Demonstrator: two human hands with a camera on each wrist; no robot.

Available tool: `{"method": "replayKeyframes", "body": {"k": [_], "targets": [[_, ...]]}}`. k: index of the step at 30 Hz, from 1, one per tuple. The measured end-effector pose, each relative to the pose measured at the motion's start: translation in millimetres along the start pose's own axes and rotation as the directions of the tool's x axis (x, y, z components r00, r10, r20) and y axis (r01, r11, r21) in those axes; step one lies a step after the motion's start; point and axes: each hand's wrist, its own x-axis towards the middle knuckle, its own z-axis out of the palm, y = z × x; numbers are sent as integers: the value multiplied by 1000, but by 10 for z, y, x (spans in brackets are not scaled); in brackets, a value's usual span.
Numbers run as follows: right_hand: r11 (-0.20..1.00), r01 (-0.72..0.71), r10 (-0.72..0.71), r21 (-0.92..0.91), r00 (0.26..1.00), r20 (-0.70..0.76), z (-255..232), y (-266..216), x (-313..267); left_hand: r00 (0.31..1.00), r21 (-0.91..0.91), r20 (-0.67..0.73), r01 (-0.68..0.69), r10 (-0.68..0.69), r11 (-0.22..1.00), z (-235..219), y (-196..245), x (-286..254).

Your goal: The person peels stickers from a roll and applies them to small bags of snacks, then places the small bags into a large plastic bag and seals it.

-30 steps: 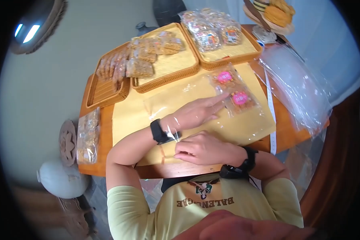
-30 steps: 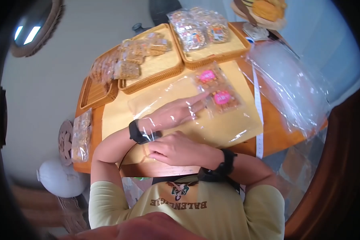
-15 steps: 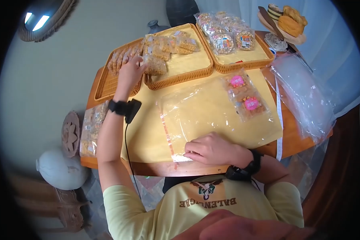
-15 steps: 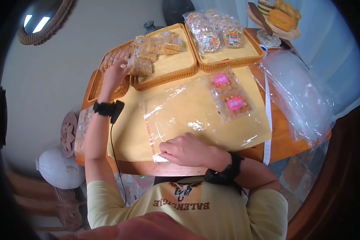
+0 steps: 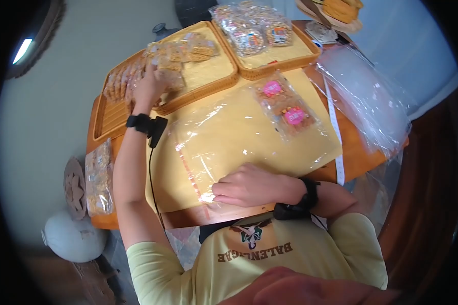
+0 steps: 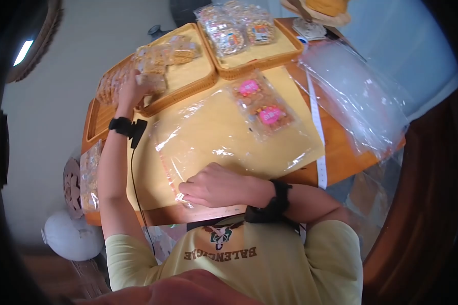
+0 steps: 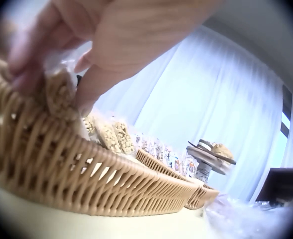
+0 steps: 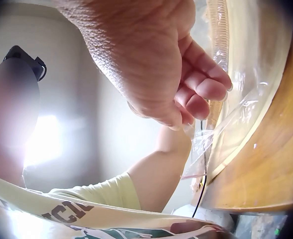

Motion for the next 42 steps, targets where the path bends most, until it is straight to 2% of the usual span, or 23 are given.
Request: {"method": "replayKeyframes", "body": {"k": [2, 3, 5, 7, 9, 10, 11, 12, 13, 15, 18, 19, 20, 22, 23, 25, 26, 28, 32, 34, 37, 39, 42], "targets": [[1000, 9, -9, 0, 1000, -18, 15, 12, -8, 964, -386, 204, 239, -170, 891, -123, 22, -59], [1000, 17, -17, 3, 1000, -17, 17, 12, -7, 966, -391, 207, 227, -155, 892, -118, -38, -67], [1000, 30, -29, 10, 999, -18, 29, 21, -19, 982, -671, 147, 186, -117, 718, -157, -155, -140], [999, 46, -46, -10, 998, -42, 66, 37, -9, 999, -787, 41, 48, -25, 615, -338, -240, -358], [997, 64, -65, -45, 997, -29, 60, 21, 15, 997, -839, 17, 59, -82, 541, -743, -59, -788], [994, 68, -70, -89, 997, -17, 47, 6, 20, 998, -823, 28, 55, -57, 566, -785, -139, -852], [994, 84, -85, -75, 996, -9, 33, -11, 21, 990, -873, 17, 83, -139, 480, -1004, 20, -1201], [996, 66, -67, -62, 998, -11, 9, -25, 15, 989, -893, 45, 104, -141, 438, -1065, 30, -1382], [998, 44, -45, -52, 999, -16, -8, -34, 11, 975, -881, 200, 222, -95, 417, -1126, -54, -1527], [998, 53, -54, -43, 998, -27, -17, -38, 11, 920, -858, 386, 386, -71, 339, -1059, -80, -1818], [996, 60, -62, -72, 998, -32, -27, -53, 8, 767, -757, 640, 619, 47, 211, -782, -118, -2066], [992, 65, -68, -109, 997, -25, -28, -55, 14, 715, -713, 695, 668, 83, 215, -711, -106, -2091], [992, 68, -71, -107, 997, -22, -22, -56, 19, 716, -713, 694, 668, 80, 212, -626, -80, -2103], [992, 74, -77, -105, 997, -18, -20, -52, 20, 691, -710, 702, 699, 172, 90, -484, 14, -2077], [991, 72, -74, -110, 997, -19, -21, -55, 23, 681, -708, 698, 702, 222, 76, -461, 83, -2037], [985, 164, -169, -63, 981, -92, -29, -63, 38, 674, -716, 685, 692, 276, 87, -395, 296, -1954], [986, 151, -158, -75, 983, -98, -41, -80, 30, 664, -722, 674, 685, 323, 97, -362, 391, -1901], [970, 128, -129, -207, 992, 9, -54, -138, -5, 664, -747, 633, 659, 399, 89, -211, 501, -1788], [943, 130, -160, -305, 984, -73, -44, -176, -8, 631, -749, 597, 659, 496, 63, -138, 795, -1574], [887, 148, -213, -437, 972, -103, -21, -211, -17, 624, -745, 593, 666, 510, 51, -140, 933, -1527], [864, 116, -160, -490, 986, -49, -81, -321, -36, 607, -748, 583, 661, 540, 63, -133, 1099, -1442], [859, 120, -164, -497, 985, -45, -75, -327, -39, 530, -752, 557, 648, 639, 119, -121, 1177, -1370], [862, 131, -181, -489, 982, -57, -45, -318, -44, 490, -753, 511, 651, 706, 93, -62, 1361, -1384]]}}
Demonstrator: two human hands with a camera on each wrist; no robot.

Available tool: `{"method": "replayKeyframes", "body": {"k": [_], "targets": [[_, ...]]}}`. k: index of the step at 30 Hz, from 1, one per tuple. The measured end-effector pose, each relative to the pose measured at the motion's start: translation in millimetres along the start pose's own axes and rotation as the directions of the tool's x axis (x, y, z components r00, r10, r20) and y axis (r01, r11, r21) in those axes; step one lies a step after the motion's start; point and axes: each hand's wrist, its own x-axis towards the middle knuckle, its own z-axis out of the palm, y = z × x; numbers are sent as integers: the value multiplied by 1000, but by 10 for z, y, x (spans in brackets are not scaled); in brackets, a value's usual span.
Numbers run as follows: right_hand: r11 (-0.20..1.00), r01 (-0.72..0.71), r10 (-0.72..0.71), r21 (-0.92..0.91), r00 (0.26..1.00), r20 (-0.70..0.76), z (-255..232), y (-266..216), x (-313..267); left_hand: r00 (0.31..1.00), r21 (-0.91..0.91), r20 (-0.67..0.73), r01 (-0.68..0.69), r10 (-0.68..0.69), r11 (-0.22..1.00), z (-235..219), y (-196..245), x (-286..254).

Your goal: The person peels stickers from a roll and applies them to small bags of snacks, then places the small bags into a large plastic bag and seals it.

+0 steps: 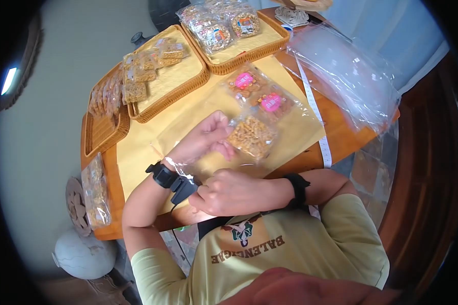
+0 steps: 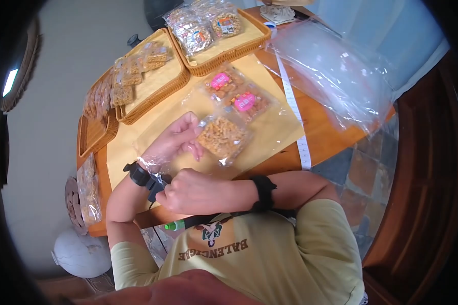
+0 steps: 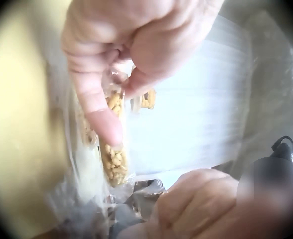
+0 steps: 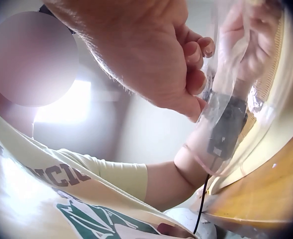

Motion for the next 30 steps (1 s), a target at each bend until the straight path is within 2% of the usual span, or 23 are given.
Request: {"method": "replayKeyframes", "body": {"k": [4, 6, 10, 12, 13, 14, 15, 16, 18, 19, 20, 21, 22, 23, 25, 26, 28, 30], "targets": [[999, 12, -10, 44, 1000, -30, 72, 19, -4, 1000, -8, -15, 26, -26, 1000, 187, -99, 140], [998, 27, -25, 59, 999, -29, 124, 28, -2, 996, 13, 83, 41, -42, 999, 161, -211, 258], [996, 65, -64, 57, 998, -23, 178, 61, -1, 990, 38, 136, 36, -41, 999, 184, -203, 414], [996, 64, -63, 57, 998, -16, 190, 84, -13, 990, 342, 63, 96, -125, 935, 187, -153, 439], [996, 64, -64, 63, 998, -10, 185, 95, -22, 990, 346, 71, 94, -125, 933, 194, -137, 421], [997, 58, -58, 57, 998, -11, 175, 99, -31, 997, 532, 79, -40, -2, 846, 202, -124, 367], [997, 68, -67, 48, 998, -19, 167, 96, -36, 987, 691, 111, -161, 117, 705, 207, -97, 318], [996, 80, -79, 41, 997, -26, 161, 88, -37, 987, 692, 115, -161, 113, 704, 234, -21, 259], [994, 79, -78, 79, 997, -14, 108, 55, -36, 977, 928, 207, -210, 43, 309, 279, 139, 143], [990, 81, -81, 120, 997, -1, 88, 41, -33, 969, 959, 233, -242, 79, 148, 222, 125, 150], [989, 83, -83, 122, 997, -2, 80, 38, -32, 970, 960, 230, -239, 79, 149, 174, 125, 160], [985, 85, -85, 149, 996, -5, 72, 38, -35, 914, 926, 362, -375, 183, 43, 134, 131, 176], [981, 86, -85, 173, 996, -9, 63, 40, -36, 828, 868, 493, -492, 267, -76, 128, 152, 196], [982, 82, -82, 172, 997, -9, 51, 45, -32, 827, 866, 495, -494, 265, -75, 145, 169, 228], [973, 95, -82, 211, 994, -68, 26, 54, -17, 755, 773, 618, -530, 219, -349, 225, 211, 287], [973, 92, -79, 210, 995, -67, 18, 56, -16, 753, 771, 620, -533, 218, -349, 253, 232, 294], [980, 99, -95, 173, 995, -31, 9, 55, -19, 831, 784, 553, -492, 65, -380, 302, 272, 300], [978, 94, -89, 186, 995, -32, 15, 62, -23, 816, 765, 575, -510, 60, -393, 362, 313, 338]]}}
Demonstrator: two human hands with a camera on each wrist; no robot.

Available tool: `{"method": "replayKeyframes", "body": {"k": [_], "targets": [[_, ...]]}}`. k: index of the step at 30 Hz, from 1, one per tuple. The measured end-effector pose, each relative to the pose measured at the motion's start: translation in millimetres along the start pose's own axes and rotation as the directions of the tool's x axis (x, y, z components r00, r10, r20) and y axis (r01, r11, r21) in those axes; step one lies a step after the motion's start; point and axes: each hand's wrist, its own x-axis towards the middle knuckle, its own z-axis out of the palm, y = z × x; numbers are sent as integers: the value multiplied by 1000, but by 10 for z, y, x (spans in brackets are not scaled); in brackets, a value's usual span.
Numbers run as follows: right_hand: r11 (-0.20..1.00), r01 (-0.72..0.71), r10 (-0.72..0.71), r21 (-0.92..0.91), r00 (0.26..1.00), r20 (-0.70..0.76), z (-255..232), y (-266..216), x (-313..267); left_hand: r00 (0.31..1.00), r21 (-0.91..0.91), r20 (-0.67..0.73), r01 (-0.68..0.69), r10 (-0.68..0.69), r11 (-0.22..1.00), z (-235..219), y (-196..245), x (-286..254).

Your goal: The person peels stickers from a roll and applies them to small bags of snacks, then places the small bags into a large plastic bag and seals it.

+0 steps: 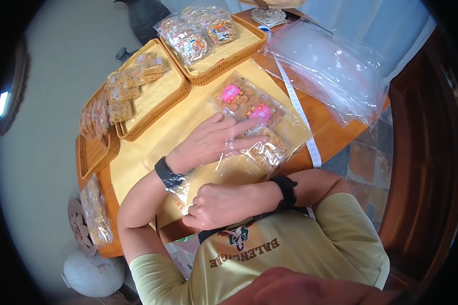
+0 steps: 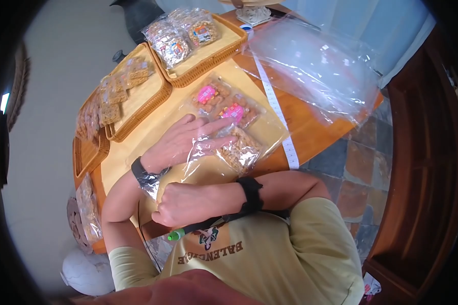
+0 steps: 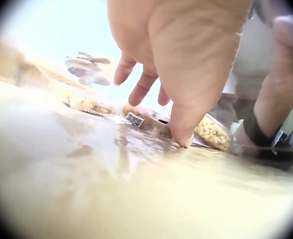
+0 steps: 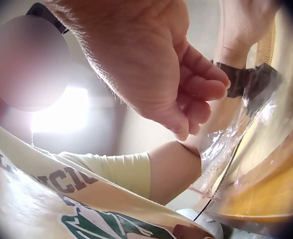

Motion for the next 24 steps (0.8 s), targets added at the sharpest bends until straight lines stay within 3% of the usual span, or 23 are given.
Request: {"method": "replayKeyframes", "body": {"k": [2, 4, 5, 7, 11, 13, 14, 16, 17, 18, 20, 22, 24], "targets": [[1000, -7, 8, 15, 1000, -3, 8, 4, -4, 1000, 11, -5, -27, 27, 1000, 40, -12, 73], [999, 36, -35, 17, 999, -25, 28, 14, -5, 968, 216, -148, -166, 200, 962, 132, -44, 145], [999, 33, -33, 17, 999, -25, 37, 9, -6, 968, 214, -149, -167, 201, 962, 133, -55, 177], [999, 28, -28, 21, 1000, -14, 53, -6, -7, 958, 0, -160, -242, 239, 970, 108, -75, 235], [1000, 25, -25, 9, 1000, -16, 18, -1, -12, 938, -145, -213, -308, 274, 940, 222, -138, 282], [999, 36, -36, 6, 999, 0, -11, -2, -18, 954, -345, -279, -205, 108, 916, 337, -129, 276], [1000, 31, -31, 2, 1000, -4, -14, -5, -19, 954, -345, -277, -210, 114, 915, 334, -110, 240], [998, 68, -68, -2, 997, -46, -8, -16, -13, 982, -349, -176, -2, -63, 937, 296, -57, 149], [998, 64, -64, -3, 997, -50, -13, -25, -9, 961, -264, -273, -33, -42, 964, 310, -24, 161], [997, 72, -74, -33, 995, -62, -23, -37, -6, 962, -265, -270, -34, -40, 964, 317, 43, 166], [995, 79, -84, -61, 994, -74, -13, -45, -6, 879, -399, -344, 180, -329, 899, 328, 212, 164], [994, 67, -72, -89, 996, -53, 8, -46, -7, 875, -385, -293, 261, -385, 885, 324, 327, 178], [996, 53, -57, -76, 997, -49, -18, -56, -8, 860, -548, -167, 325, -482, 771, 234, 418, 207]]}}
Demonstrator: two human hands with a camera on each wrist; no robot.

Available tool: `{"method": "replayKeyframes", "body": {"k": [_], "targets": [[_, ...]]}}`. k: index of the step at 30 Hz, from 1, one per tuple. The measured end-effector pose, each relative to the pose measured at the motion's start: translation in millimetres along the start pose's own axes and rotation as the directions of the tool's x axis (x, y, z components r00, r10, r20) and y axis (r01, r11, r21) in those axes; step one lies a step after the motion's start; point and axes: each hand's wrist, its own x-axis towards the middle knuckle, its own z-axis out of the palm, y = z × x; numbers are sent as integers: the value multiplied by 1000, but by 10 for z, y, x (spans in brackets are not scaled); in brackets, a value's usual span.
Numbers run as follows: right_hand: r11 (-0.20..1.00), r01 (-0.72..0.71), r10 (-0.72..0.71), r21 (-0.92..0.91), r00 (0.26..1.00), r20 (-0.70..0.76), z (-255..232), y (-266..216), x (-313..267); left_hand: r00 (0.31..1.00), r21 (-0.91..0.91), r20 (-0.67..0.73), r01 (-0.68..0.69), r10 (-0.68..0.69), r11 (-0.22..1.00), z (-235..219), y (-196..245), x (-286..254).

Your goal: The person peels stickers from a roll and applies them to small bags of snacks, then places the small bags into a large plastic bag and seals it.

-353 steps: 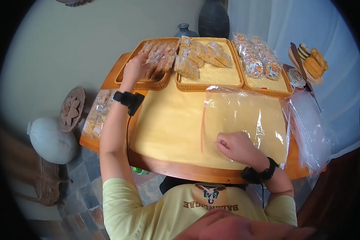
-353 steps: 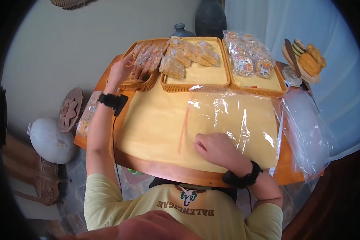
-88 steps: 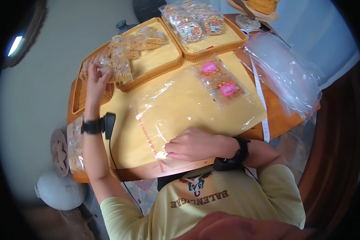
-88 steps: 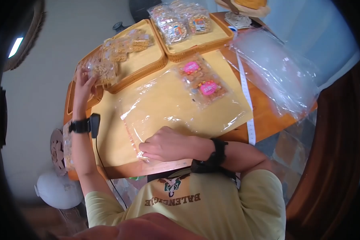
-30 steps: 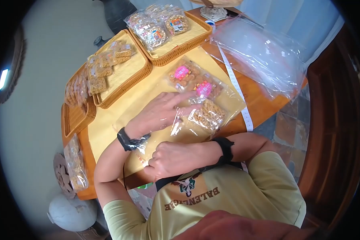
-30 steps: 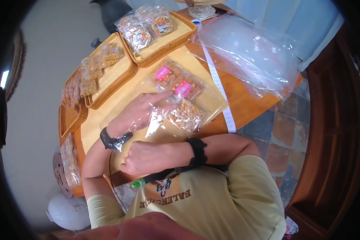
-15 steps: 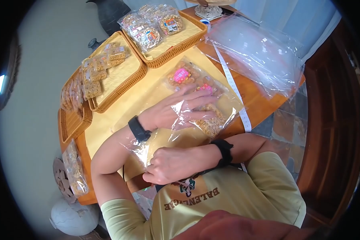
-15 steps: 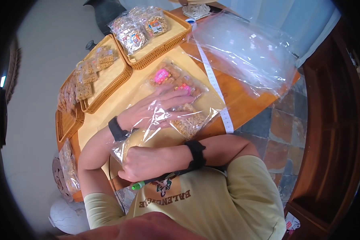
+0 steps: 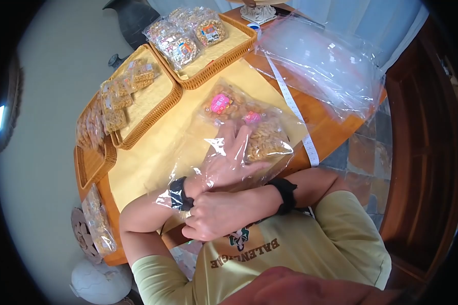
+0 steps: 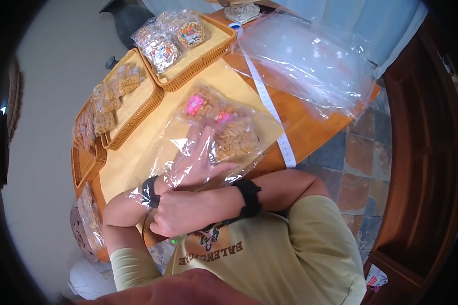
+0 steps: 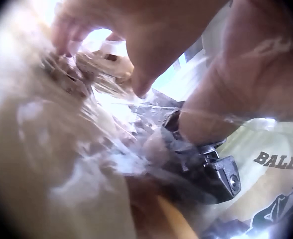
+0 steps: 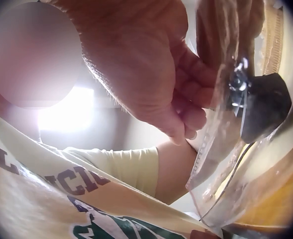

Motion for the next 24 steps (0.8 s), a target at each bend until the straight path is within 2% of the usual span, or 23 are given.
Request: {"method": "replayKeyframes", "body": {"k": [2, 4, 5, 7, 8, 10, 11, 13, 17, 19, 22, 24], "targets": [[1000, -14, 14, 8, 1000, 6, -38, -7, -5, 1000, 15, 6, -17, 16, 1000, 8, -29, -5], [1000, 8, -8, 9, 1000, 15, -59, -7, -11, 966, 19, 33, -257, 257, 966, -48, -135, -46], [1000, 7, -7, 9, 1000, 13, -70, -13, -14, 966, 19, 35, -257, 256, 966, -110, -149, -76], [998, 9, -10, 61, 1000, 14, -72, -30, -17, 922, -85, 236, -294, 306, 952, -228, -142, -138], [998, 9, -10, 66, 1000, 14, -65, -40, -16, 923, -87, 236, -290, 303, 953, -209, -152, -143], [995, 43, -44, 93, 999, 14, -49, -56, -19, 910, 68, 164, -394, 380, 916, -138, -177, -129], [995, 44, -45, 93, 999, 16, -32, -51, -22, 911, 68, 162, -394, 380, 917, -116, -181, -99], [989, 49, -47, 138, 999, -13, 6, -32, -25, 852, 301, 160, -523, 498, 797, -78, -180, -8], [977, 60, -59, 204, 998, -10, -1, -2, -10, 832, 419, 186, -548, 522, 724, -13, -135, 105], [972, 59, -59, 227, 998, -9, -18, -9, 5, 815, 463, 241, -573, 526, 676, -7, -112, 150], [960, 37, -38, 276, 999, -4, -47, -14, 17, 855, 418, 186, -515, 484, 748, 138, -178, 261], [965, 33, -34, 262, 999, 0, -13, 9, -2, 849, 440, 159, -518, 504, 733, 206, -206, 329]]}}
